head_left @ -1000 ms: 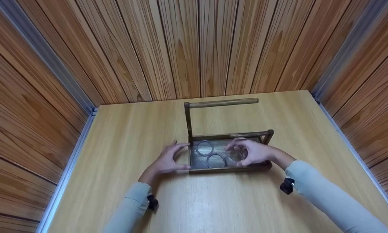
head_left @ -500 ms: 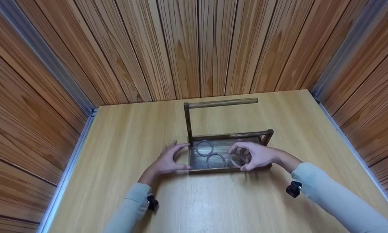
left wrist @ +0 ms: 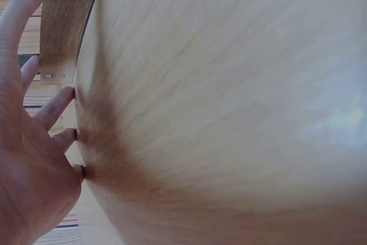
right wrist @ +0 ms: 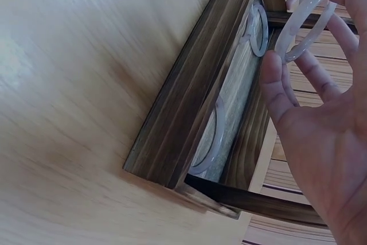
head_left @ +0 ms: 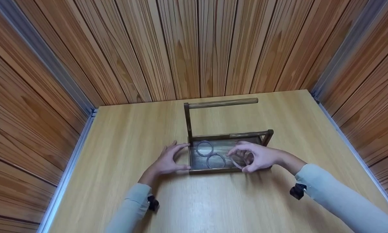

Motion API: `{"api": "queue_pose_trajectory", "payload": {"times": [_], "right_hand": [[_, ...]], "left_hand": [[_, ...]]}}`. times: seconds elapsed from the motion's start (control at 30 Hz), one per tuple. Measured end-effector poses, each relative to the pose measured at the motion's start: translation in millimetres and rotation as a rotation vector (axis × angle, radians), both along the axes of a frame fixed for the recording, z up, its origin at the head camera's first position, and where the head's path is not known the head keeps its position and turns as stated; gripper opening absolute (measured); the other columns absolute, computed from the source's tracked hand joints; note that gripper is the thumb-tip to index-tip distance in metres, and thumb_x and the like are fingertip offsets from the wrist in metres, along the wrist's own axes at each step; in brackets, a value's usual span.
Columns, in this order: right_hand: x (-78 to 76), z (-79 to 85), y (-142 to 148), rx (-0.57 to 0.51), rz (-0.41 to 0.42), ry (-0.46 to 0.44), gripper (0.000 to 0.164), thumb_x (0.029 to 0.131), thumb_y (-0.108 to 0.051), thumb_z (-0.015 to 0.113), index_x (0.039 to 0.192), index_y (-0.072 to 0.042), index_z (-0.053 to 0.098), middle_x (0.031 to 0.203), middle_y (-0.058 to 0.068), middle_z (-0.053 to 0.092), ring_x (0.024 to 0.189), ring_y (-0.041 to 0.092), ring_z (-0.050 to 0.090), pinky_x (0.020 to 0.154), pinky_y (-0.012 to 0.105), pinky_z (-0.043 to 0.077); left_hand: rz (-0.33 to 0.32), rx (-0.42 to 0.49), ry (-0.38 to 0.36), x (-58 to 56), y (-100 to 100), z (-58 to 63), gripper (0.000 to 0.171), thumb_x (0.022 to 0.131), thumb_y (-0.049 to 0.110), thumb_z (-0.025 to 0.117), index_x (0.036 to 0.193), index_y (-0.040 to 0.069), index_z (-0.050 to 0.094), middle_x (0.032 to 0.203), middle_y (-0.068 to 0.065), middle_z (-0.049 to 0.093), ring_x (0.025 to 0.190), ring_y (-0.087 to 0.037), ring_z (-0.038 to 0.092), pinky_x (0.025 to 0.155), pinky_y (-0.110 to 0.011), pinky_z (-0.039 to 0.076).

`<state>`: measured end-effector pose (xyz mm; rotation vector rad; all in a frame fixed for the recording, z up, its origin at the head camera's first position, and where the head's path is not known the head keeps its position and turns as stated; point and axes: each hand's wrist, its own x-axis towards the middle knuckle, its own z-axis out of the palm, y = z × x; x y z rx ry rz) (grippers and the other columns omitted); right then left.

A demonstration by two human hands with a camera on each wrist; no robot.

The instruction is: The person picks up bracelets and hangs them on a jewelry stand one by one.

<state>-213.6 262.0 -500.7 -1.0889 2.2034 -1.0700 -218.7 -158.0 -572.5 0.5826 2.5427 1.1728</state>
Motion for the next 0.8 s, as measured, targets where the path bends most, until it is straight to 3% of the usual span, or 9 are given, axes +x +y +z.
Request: {"api": "queue_pose_trajectory", "payload": {"times": [0.13,0.33,0.63,0.8], "right_hand": [[2.9,5.9,-1.6,0.018,-0.010,-0.017,0.064,0.089,-0.015,0.083,0.150,-0.012,0.066,0.143,0.023,0.056,0.113,0.031,0.063,0.091,0.031,0.061],[3.4,11.7,-1.3,-0.011,0.014,-0.015,0.058,0.089,-0.015,0.082,0.146,-0.021,0.070,0.139,0.024,0.056,0.113,0.030,0.061,0.089,0.032,0.062],[7.7,17.4,0.0,-0.067,0.064,-0.007,0.055,0.089,-0.012,0.083,0.143,-0.016,0.071,0.133,0.020,0.056,0.103,0.017,0.060,0.078,0.027,0.063],[10.2,25.4,1.4,-0.074,0.046,-0.016,0.056,0.089,-0.011,0.084,0.144,-0.013,0.071,0.134,0.023,0.057,0.107,0.025,0.065,0.082,0.029,0.067]], "left_hand": [[0.004,0.003,-0.003,-0.1,-0.4,-1.5,0.093,0.088,0.047,0.095,0.169,0.031,0.051,0.180,-0.015,0.045,0.178,-0.049,0.010,0.142,-0.075,-0.006],[0.000,0.008,0.015,-1.0,-1.0,-2.4,0.094,0.087,0.047,0.095,0.169,0.029,0.052,0.180,-0.016,0.046,0.178,-0.050,0.011,0.142,-0.075,-0.006],[0.005,0.011,0.007,-0.4,-0.5,-1.2,0.093,0.087,0.047,0.096,0.168,0.029,0.053,0.180,-0.017,0.045,0.178,-0.050,0.010,0.143,-0.074,-0.007],[-0.002,0.007,0.002,-0.2,-0.2,-0.7,0.093,0.088,0.046,0.095,0.169,0.029,0.052,0.181,-0.017,0.044,0.178,-0.050,0.009,0.142,-0.075,-0.006]]}}
